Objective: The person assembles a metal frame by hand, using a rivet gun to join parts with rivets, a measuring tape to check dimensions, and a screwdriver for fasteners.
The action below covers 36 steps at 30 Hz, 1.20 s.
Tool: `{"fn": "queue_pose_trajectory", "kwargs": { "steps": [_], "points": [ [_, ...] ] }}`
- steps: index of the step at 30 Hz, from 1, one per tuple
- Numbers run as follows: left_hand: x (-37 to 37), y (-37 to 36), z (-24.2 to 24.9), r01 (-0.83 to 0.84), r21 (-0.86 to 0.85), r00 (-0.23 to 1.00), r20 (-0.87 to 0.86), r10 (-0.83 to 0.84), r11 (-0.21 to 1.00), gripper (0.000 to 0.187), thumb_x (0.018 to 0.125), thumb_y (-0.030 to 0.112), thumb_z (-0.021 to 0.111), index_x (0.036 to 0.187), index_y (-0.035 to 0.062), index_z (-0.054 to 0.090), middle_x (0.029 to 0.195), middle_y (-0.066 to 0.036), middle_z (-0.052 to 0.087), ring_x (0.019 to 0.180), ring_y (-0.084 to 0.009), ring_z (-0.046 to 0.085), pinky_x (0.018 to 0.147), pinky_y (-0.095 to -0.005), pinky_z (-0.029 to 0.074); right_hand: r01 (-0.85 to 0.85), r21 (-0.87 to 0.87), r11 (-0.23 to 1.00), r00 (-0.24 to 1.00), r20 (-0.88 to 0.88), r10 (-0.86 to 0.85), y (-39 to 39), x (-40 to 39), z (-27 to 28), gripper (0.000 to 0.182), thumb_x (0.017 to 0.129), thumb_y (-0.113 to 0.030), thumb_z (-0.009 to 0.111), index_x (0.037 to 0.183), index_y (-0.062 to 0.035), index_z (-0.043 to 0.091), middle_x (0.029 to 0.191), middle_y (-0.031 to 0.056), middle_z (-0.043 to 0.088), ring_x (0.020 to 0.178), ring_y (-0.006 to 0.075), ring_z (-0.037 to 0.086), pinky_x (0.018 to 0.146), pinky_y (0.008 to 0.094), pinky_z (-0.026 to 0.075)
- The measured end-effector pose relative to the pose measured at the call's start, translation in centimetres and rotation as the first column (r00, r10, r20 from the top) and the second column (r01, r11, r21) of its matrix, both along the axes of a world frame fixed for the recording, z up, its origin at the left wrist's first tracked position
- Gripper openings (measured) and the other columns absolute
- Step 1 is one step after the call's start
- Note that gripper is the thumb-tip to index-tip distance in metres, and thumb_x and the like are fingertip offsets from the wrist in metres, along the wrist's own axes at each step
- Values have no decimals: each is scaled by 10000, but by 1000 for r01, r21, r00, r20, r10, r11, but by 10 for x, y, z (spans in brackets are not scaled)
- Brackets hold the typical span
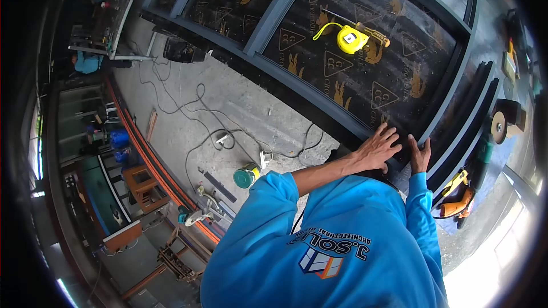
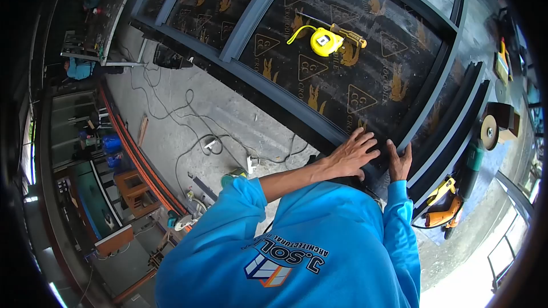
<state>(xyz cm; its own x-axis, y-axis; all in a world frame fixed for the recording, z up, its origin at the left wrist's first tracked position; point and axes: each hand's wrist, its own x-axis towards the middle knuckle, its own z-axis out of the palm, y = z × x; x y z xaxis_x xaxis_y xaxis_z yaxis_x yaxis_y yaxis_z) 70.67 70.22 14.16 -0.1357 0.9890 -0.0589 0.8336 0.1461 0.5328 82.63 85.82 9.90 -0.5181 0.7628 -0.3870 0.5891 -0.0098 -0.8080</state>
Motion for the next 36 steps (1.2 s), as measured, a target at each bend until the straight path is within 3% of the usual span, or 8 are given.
{"fn": "queue_pose_trajectory", "kwargs": {
  "steps": [2,3,7,12,16,23,29,36],
  "points": [
    [-16,-18,10,-177,49,971,173,166,983,780,586,469,761,1223,88,523,1335,-175,372,1320,-338,213,1082,-529,141,42,187,981,999,-41,-35,-1,14,-16,757,765,-376,718,1338,-17,376,922,131,606,785,192,557,700,309,451],
    [-22,-28,12,-311,107,942,171,290,944,728,638,504,727,1199,83,537,1321,-159,382,1302,-341,234,1076,-525,157,63,-102,993,998,20,-61,2,13,6,781,781,-363,709,1376,-38,322,767,75,572,619,128,513,543,252,410],
    [-48,-64,4,-646,227,757,69,650,728,519,726,387,720,1103,62,574,1251,-134,449,1220,-328,338,1023,-479,264,49,-160,986,997,-56,-58,6,31,16,675,802,-292,692,1347,-42,382,569,13,470,485,81,447,437,227,355],
    [-18,-41,32,-525,267,849,232,475,808,364,714,321,738,939,56,631,892,-107,628,903,-298,568,841,-413,403,-66,-479,875,995,-97,23,5,39,61,540,821,-182,666,1289,-13,457,1069,124,614,745,136,606,570,262,507],
    [34,5,26,-634,94,736,379,561,768,218,826,199,636,936,11,633,836,-115,599,681,-228,587,615,-322,466,-73,-95,993,997,4,73,32,82,103,405,820,-193,647,1183,-39,554,697,101,625,616,143,590,594,300,475],
    [100,9,22,-766,-99,611,194,767,635,279,837,306,635,981,68,652,1004,-79,559,725,-212,596,631,-315,490,102,403,909,989,58,-137,106,209,79,355,785,-196,649,1103,-43,613,844,103,665,774,195,633,740,318,495],
    [128,41,-1,-821,17,571,37,820,571,368,846,355,617,1075,68,630,1119,-133,549,1004,-313,559,799,-390,484,158,378,912,969,118,-216,145,257,61,340,775,-257,641,1089,-126,631,798,140,646,737,243,630,711,334,487],
    [132,56,-6,-837,-43,546,-141,826,546,295,865,212,563,1052,-14,598,1064,-170,585,970,-367,568,827,-419,455,64,375,925,997,18,-77,160,249,60,325,781,-197,597,1071,-53,613,848,171,662,805,322,642,755,374,499]
  ]
}}
